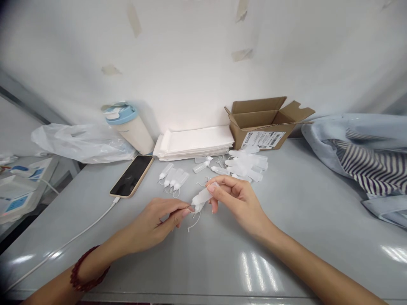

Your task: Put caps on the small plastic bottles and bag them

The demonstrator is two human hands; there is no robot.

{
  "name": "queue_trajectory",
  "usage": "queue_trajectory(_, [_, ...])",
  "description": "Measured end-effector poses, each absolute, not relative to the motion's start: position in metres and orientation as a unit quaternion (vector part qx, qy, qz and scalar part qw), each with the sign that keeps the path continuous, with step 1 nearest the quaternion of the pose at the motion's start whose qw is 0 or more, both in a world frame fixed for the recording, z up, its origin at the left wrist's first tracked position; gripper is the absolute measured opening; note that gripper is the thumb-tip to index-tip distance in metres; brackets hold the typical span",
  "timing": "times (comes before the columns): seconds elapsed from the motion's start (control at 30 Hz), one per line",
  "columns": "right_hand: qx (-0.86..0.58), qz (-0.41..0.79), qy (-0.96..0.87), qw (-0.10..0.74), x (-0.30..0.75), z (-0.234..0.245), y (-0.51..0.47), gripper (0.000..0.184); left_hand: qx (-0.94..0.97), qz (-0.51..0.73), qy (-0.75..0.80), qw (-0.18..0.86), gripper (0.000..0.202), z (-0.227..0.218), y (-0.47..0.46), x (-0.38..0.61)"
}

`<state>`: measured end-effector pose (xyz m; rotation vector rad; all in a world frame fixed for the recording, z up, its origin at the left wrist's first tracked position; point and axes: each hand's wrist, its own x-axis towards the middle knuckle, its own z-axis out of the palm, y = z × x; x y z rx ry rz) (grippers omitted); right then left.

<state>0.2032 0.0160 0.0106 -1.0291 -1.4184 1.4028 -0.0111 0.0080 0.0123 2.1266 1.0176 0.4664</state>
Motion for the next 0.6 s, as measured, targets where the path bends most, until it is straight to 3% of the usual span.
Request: queue_trajectory(0.6, [-0.441, 0.545, -0.578, 0.418, 0.2028, 0.0128, 0.0139, 0.022, 0.834, 0.173, 0.392, 0.346, 0.029, 0.0104, 0.0089, -0.0096])
